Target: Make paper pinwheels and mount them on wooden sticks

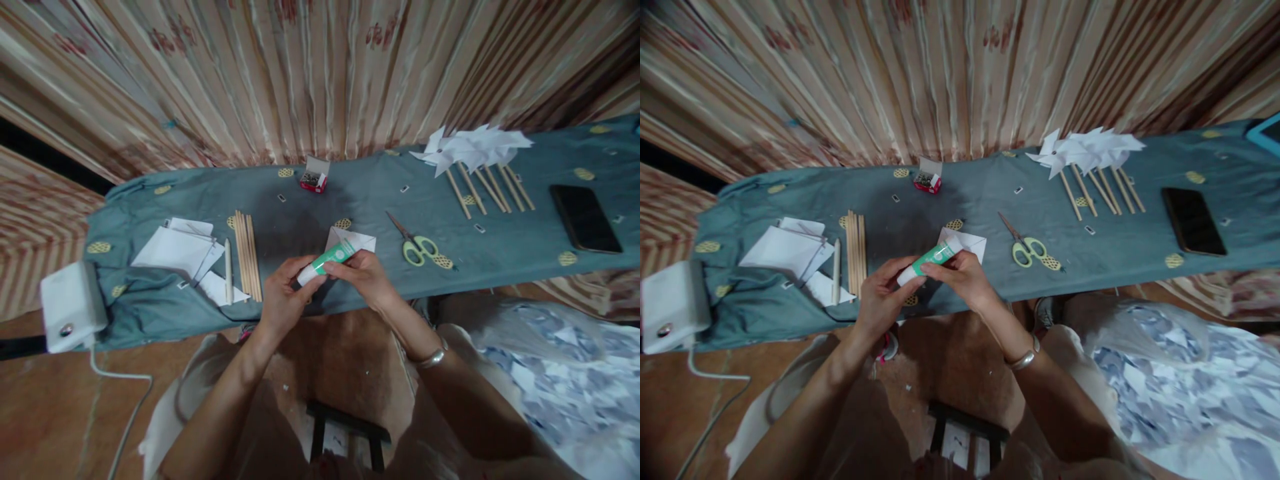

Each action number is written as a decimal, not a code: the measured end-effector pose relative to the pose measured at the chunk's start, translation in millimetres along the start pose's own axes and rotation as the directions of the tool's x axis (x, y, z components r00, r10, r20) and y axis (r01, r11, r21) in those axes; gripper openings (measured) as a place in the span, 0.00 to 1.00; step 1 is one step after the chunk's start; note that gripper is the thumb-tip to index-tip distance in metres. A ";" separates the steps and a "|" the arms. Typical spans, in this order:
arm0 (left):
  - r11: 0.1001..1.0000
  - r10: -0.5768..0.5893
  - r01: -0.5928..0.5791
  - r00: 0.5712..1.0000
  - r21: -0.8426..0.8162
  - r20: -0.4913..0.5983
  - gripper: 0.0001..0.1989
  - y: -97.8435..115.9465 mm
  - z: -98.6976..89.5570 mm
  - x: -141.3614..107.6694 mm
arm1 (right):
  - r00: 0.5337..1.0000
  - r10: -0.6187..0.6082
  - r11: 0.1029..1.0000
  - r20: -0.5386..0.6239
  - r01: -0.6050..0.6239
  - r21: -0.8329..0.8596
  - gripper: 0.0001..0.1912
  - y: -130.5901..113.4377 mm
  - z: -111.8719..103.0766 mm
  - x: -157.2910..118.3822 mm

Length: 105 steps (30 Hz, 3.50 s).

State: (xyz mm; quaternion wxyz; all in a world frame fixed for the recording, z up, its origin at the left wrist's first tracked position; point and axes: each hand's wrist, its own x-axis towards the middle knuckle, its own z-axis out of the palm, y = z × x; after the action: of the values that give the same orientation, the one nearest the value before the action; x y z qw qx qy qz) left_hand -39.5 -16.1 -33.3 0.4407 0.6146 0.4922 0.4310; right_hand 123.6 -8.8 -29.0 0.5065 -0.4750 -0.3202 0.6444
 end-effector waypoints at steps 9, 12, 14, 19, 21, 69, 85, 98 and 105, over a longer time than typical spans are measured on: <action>0.977 -0.039 0.084 0.974 0.195 -0.224 0.21 -21.7 -25.3 25.8 | 0.931 -0.344 0.850 -0.119 0.255 -0.460 0.18 -4.3 -54.0 1.1; 0.874 0.097 -0.011 0.984 0.486 -0.152 0.16 -27.7 -40.8 34.3 | 0.872 -0.484 0.606 -0.070 0.276 -0.746 0.13 -7.7 -77.1 -7.1; 0.773 0.232 -0.130 0.969 0.621 -0.086 0.16 -27.4 -44.2 35.9 | 0.857 -0.515 0.457 0.024 0.297 -0.838 0.12 -7.8 -84.5 -12.9; 0.583 0.480 -0.466 0.859 0.666 0.181 0.16 -14.0 -11.7 22.8 | 0.826 -0.517 0.256 0.223 0.398 -0.881 0.15 -2.3 -87.1 -19.9; 0.576 0.468 -0.570 0.818 0.586 0.334 0.12 -9.8 10.3 15.5 | 0.822 -0.516 0.237 0.241 0.407 -0.882 0.15 -0.8 -87.1 -20.2; 0.568 0.445 -0.651 0.758 0.503 0.477 0.07 -4.2 48.3 -8.8 | 0.903 -0.386 0.481 0.188 0.371 -0.795 0.04 6.7 -88.4 -46.0; 0.683 0.445 -0.593 0.801 0.427 0.401 0.09 -10.5 50.2 -10.3 | 0.886 -0.449 0.397 0.118 0.317 -0.861 0.03 11.6 -75.6 -37.6; 0.737 0.401 -0.529 0.843 0.421 0.359 0.09 -11.0 52.2 -6.9 | 0.890 -0.453 0.413 0.049 0.258 -0.873 0.03 11.1 -69.6 -34.9; 0.733 0.404 -0.531 0.843 0.426 0.355 0.09 -10.5 52.9 -5.8 | 0.889 -0.456 0.414 0.036 0.248 -0.876 0.03 12.4 -68.3 -34.0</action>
State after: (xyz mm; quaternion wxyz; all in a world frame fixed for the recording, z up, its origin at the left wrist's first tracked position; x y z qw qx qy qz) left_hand 8.2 -26.7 -56.7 0.1946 0.8599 0.3594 0.3059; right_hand 184.5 -49.4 -53.8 0.3552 -0.6485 -0.6358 0.2214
